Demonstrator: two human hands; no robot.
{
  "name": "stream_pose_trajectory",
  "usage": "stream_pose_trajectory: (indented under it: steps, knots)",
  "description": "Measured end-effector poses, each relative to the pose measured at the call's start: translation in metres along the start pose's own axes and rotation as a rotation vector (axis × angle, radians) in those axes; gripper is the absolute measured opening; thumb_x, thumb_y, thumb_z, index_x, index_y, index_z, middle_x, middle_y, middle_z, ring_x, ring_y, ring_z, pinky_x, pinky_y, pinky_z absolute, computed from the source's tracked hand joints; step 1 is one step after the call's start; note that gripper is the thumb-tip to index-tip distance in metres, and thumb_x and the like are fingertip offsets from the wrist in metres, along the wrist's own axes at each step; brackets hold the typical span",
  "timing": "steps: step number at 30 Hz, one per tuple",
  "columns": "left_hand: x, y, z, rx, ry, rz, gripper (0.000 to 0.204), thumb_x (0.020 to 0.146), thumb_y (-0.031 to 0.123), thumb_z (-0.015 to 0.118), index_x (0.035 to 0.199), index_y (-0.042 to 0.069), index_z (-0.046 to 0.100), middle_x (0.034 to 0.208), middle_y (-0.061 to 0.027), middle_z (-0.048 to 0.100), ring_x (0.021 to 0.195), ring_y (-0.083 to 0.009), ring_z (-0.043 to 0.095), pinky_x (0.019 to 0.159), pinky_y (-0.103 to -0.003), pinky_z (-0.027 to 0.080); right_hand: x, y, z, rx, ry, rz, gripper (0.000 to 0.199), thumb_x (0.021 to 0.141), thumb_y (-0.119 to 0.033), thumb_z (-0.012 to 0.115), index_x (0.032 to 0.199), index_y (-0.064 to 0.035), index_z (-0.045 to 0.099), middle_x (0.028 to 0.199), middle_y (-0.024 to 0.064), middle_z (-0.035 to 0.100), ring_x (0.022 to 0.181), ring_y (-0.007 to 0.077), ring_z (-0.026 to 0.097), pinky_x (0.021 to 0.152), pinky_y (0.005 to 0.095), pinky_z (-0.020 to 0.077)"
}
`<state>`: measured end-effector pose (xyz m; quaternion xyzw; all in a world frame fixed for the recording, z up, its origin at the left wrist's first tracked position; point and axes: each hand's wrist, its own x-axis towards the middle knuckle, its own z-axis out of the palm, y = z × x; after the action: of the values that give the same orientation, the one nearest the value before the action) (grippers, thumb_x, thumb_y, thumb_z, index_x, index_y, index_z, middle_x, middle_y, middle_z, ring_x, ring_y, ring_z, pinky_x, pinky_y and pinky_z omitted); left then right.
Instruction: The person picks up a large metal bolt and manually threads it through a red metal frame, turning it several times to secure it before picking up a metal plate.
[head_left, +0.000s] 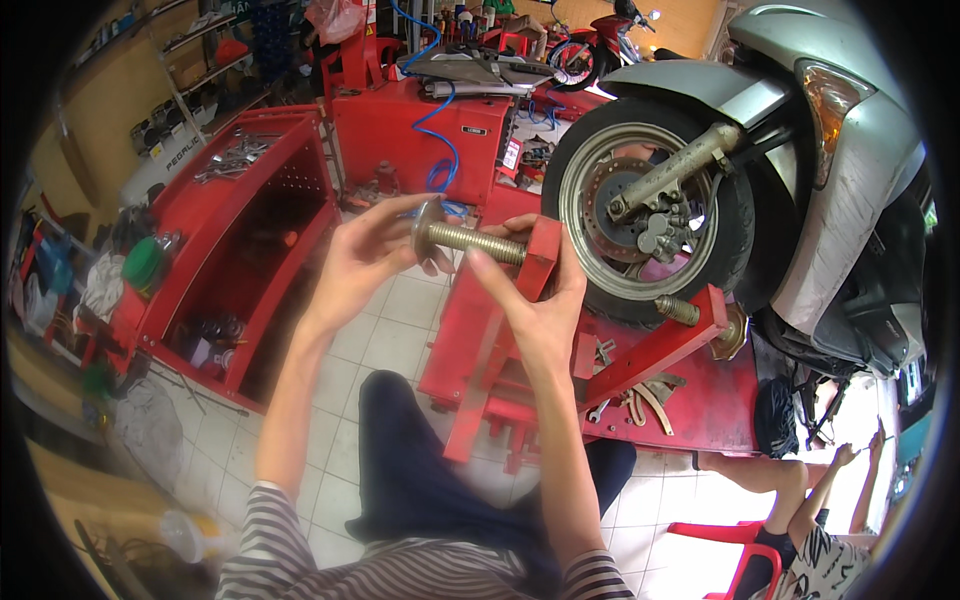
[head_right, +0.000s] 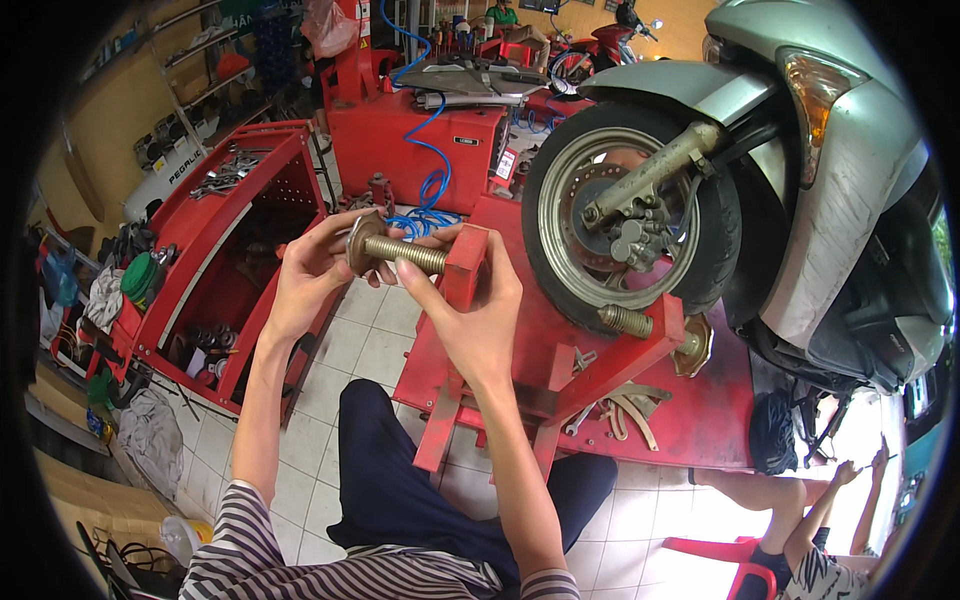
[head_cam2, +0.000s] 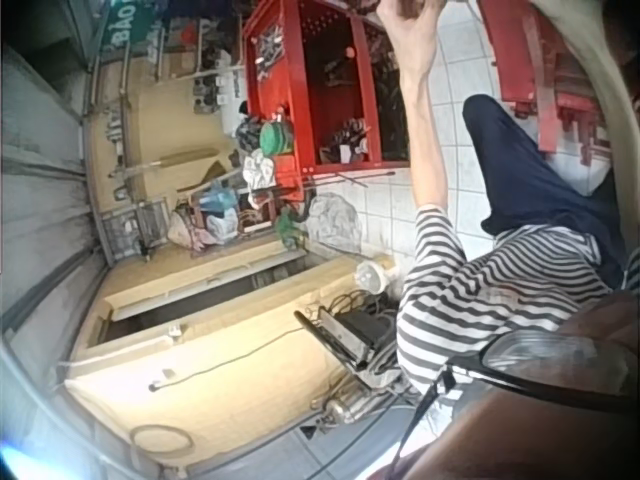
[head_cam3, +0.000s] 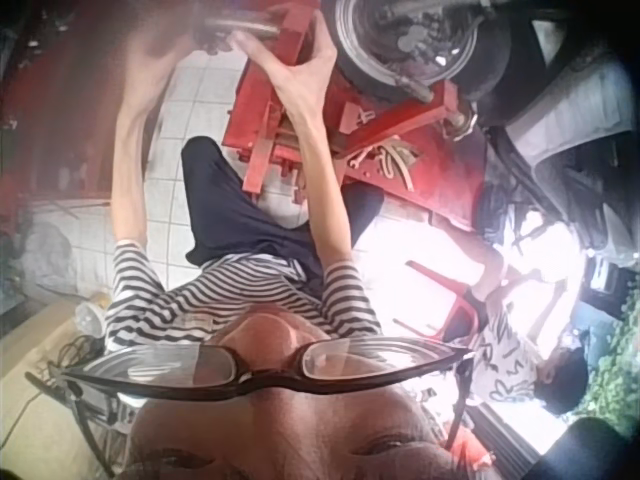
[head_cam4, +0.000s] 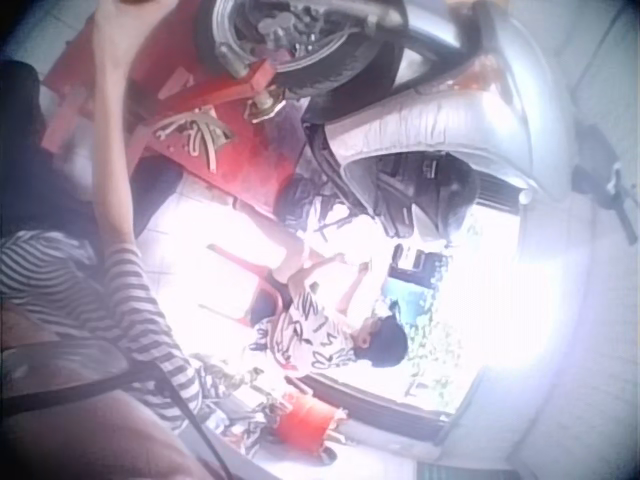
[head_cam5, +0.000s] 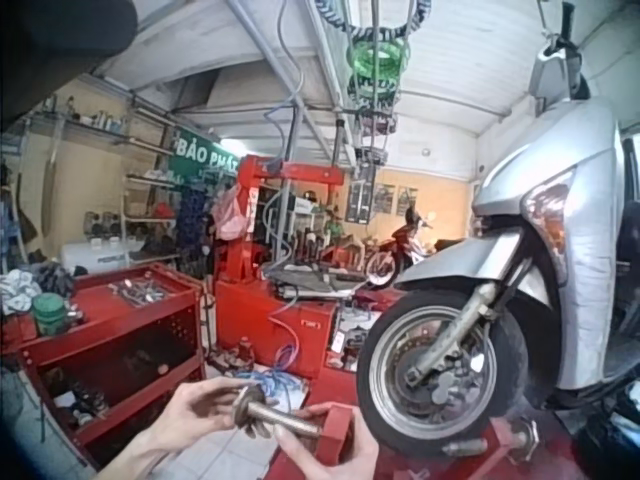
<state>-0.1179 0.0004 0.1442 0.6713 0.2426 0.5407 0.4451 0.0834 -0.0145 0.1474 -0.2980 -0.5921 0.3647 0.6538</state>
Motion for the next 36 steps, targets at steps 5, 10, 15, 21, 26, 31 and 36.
stream_pose_trajectory:
  steps: [5,10,15,21,26,31,36]
  knots:
    - [0.002,0.009,0.002,0.041,-0.006,-0.007,0.065,0.090,0.025,0.070,0.141,-0.005,0.043,0.128,-0.0223,0.061,0.109,-0.0229,0.064,0.085,-0.034,0.056,0.000,0.000,-0.001,0.027,0.006,0.020,0.039,0.079,-0.009,0.080,0.109,0.0015,0.057,0.101,0.0115,0.069,0.095,0.0160,0.065,0.084,0.0300,0.0526]
    - [-0.001,0.006,0.005,0.028,0.023,0.050,0.069,0.090,0.030,0.071,0.143,-0.004,0.042,0.129,-0.0205,0.061,0.109,-0.0216,0.064,0.086,-0.033,0.055,0.000,-0.001,0.001,-0.003,0.005,0.035,0.040,0.079,-0.008,0.081,0.109,0.0012,0.057,0.100,0.0110,0.068,0.095,0.0161,0.066,0.083,0.0296,0.0526]
    - [-0.001,-0.002,0.007,-0.052,0.019,0.068,0.069,0.091,0.032,0.070,0.143,-0.004,0.042,0.128,-0.0188,0.062,0.103,-0.0193,0.064,0.085,-0.033,0.055,0.000,0.002,0.001,-0.038,0.014,0.035,0.039,0.078,-0.008,0.081,0.108,0.0002,0.058,0.100,0.0100,0.069,0.096,0.0158,0.066,0.084,0.0292,0.0513]
    - [-0.003,-0.008,0.003,-0.023,0.043,0.079,0.065,0.091,0.029,0.070,0.141,-0.004,0.045,0.123,-0.0175,0.064,0.096,-0.0182,0.066,0.083,-0.033,0.056,-0.004,0.012,0.000,-0.021,0.043,0.055,0.034,0.084,-0.007,0.077,0.109,0.0005,0.056,0.102,0.0131,0.069,0.089,0.0144,0.064,0.078,0.0283,0.0528]
    - [-0.003,-0.011,0.000,0.041,0.058,0.068,0.055,0.088,0.007,0.068,0.139,0.001,0.050,0.127,-0.0141,0.063,0.104,-0.0182,0.066,0.091,-0.032,0.053,-0.008,0.018,0.004,0.022,0.105,0.035,0.033,0.086,-0.005,0.074,0.110,0.0011,0.054,0.103,0.0168,0.068,0.084,0.0138,0.063,0.071,0.0263,0.0526]
    - [-0.002,-0.027,0.006,-0.223,0.040,0.134,0.061,0.085,0.007,0.070,0.141,0.001,0.047,0.145,-0.0153,0.048,0.114,-0.0177,0.061,0.091,-0.030,0.052,-0.011,0.020,0.000,-0.045,0.092,0.041,0.034,0.085,-0.004,0.074,0.111,0.0009,0.053,0.105,0.0173,0.067,0.090,0.0150,0.065,0.072,0.0270,0.0518]
    - [0.006,-0.025,0.006,-0.087,0.001,0.146,0.076,0.079,0.024,0.082,0.142,0.001,0.047,0.134,-0.0132,0.053,0.108,-0.0177,0.061,0.086,-0.028,0.053,-0.012,0.026,0.001,-0.030,0.108,0.031,0.036,0.084,-0.002,0.073,0.114,0.0012,0.053,0.108,0.0158,0.064,0.092,0.0175,0.064,0.076,0.0285,0.0512]
